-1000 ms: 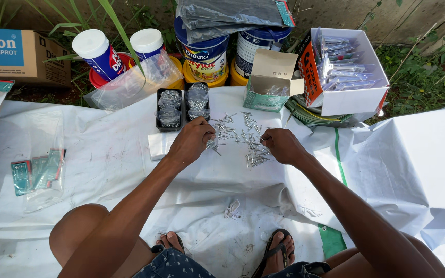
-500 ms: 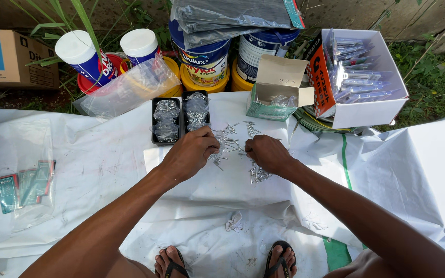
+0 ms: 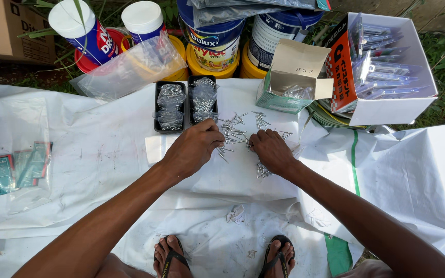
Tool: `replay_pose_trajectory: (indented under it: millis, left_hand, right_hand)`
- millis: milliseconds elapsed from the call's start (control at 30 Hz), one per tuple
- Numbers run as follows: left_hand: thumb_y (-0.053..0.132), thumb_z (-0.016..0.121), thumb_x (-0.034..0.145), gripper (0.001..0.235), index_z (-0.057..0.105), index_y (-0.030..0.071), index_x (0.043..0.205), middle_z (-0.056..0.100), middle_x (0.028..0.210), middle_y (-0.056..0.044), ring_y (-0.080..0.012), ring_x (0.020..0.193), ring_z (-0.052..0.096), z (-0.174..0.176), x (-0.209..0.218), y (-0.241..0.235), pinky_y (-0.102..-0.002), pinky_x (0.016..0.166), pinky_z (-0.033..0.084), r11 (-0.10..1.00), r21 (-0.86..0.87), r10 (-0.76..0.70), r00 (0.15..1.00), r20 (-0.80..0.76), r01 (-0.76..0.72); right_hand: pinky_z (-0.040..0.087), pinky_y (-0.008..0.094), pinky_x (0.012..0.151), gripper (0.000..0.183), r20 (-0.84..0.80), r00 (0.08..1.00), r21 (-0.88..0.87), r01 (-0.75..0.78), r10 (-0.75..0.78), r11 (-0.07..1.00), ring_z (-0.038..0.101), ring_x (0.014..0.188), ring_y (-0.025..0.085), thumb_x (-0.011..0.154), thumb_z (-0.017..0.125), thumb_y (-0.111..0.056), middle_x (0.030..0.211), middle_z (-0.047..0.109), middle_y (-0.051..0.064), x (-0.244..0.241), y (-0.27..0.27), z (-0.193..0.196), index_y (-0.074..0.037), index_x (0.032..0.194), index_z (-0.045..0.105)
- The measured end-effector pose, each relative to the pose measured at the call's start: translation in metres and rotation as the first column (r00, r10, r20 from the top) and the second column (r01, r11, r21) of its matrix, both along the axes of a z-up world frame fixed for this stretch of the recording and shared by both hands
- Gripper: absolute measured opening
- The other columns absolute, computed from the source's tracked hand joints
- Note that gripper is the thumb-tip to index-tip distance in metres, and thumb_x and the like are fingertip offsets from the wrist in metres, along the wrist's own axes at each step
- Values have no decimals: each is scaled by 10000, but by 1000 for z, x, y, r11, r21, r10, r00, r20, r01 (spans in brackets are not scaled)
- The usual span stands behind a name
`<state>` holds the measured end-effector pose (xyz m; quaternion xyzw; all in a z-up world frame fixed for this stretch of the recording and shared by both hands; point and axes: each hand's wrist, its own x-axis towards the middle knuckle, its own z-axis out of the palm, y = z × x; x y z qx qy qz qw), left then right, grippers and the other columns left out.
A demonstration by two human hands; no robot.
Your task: The person organizes small metal screws on a white sheet by hand, picking them up individually and placing them in groups or back into a small plastic container.
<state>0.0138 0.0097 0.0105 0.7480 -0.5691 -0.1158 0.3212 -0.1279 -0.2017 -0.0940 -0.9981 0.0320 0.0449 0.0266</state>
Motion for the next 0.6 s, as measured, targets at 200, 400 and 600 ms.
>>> replay_pose_trajectory:
  millis: [200,400,600]
  left_hand:
    - [47,667,856,61,712,88,868,581,837,-47,-230,734,644,-18,1,-7,-316,601,515,998,-9,-69,998,0,69]
    - [46,703,819,52,720,67,864,589,808,-79,-290,725,644,-40,0,-14,-344,577,511,989,-78,-125,992,-22,123]
    - [50,697,824,71,736,83,873,600,830,-94,-285,742,654,-28,-8,-9,-329,600,532,992,-38,-117,991,63,120]
  right_hand:
    - [530,417,734,128,-81,985,244,165,-150,956,662,856,325,938,563,-97,860,646,159,-5,19,75,-25,1040,592]
    - [512,463,708,98,119,965,555,129,-232,822,659,812,374,921,589,-73,809,657,174,4,27,135,-53,954,679]
    - [519,440,735,149,204,953,590,63,-224,805,650,828,368,901,605,-26,813,655,183,8,43,133,-87,950,732]
